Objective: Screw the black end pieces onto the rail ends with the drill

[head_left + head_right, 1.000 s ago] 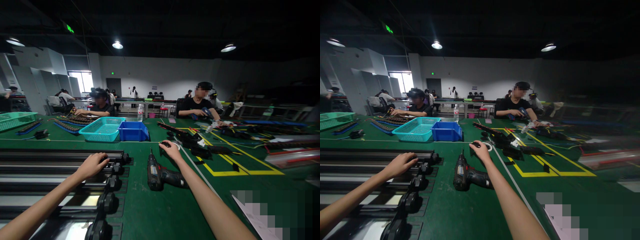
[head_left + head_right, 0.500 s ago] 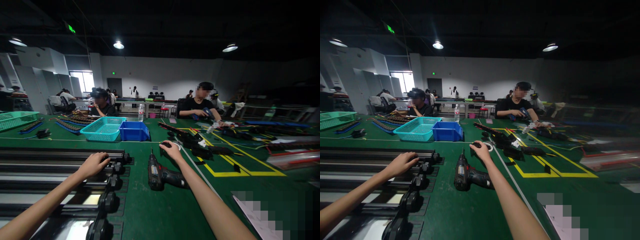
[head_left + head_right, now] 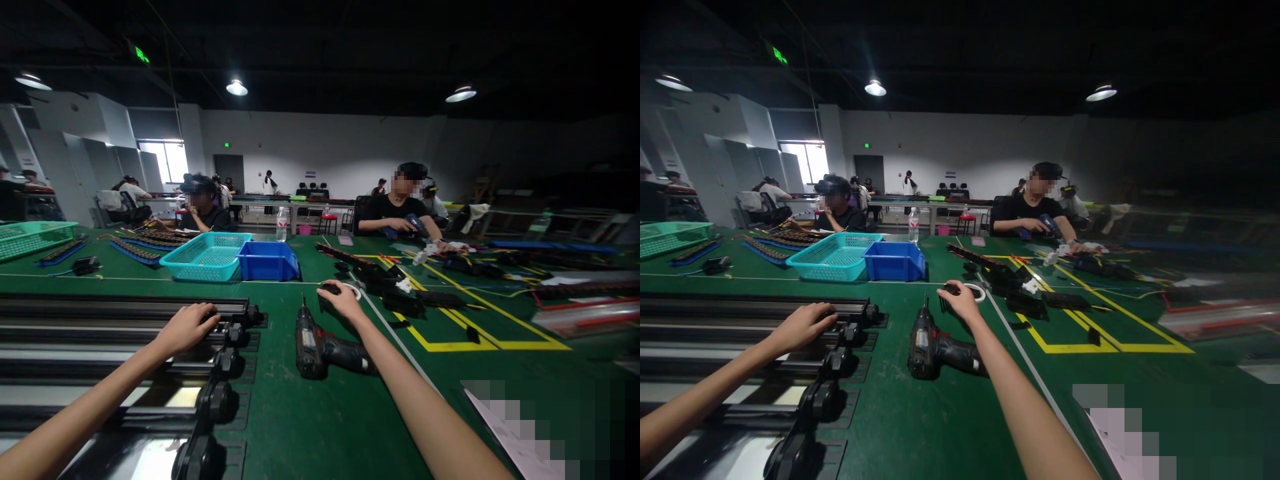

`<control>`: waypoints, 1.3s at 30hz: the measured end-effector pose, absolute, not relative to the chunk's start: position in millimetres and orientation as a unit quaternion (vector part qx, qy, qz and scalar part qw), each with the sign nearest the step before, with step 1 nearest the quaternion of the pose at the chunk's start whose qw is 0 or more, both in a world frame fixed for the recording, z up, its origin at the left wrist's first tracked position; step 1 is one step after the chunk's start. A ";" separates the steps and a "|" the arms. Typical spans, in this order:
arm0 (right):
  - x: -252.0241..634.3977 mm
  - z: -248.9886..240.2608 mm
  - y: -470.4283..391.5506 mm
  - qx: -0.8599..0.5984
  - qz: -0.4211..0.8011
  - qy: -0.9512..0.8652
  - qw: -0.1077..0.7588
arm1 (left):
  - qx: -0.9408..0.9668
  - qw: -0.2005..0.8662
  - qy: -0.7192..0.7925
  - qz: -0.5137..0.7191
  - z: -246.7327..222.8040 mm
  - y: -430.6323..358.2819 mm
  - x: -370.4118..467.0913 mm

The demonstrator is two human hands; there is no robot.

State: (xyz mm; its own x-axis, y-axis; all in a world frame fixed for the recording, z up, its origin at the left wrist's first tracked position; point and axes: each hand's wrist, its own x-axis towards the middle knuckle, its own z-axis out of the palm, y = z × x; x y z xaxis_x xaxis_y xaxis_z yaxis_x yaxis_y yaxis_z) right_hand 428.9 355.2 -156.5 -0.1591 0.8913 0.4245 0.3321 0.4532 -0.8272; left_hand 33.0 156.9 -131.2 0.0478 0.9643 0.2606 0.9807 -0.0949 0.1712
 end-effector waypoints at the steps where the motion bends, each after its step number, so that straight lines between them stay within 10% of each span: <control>1: 429.0 -156.5 355.2 -0.434 0.290 -0.705 0.481 | -0.724 0.026 -0.671 -0.156 -131.7 157.1 32.6; 39: 415.1 -119.6 339.4 -0.408 0.297 -0.620 0.601 | -0.728 0.033 -0.668 -0.151 -133.5 159.5 30.7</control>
State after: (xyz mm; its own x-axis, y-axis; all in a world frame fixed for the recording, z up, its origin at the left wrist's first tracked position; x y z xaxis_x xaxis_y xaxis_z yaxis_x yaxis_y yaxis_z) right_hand 415.1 339.4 -119.6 0.0555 0.8628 0.5026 0.1501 0.4904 -0.8585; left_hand 30.7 159.5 -133.5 0.0632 0.9625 0.2637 0.9823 -0.1067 0.1537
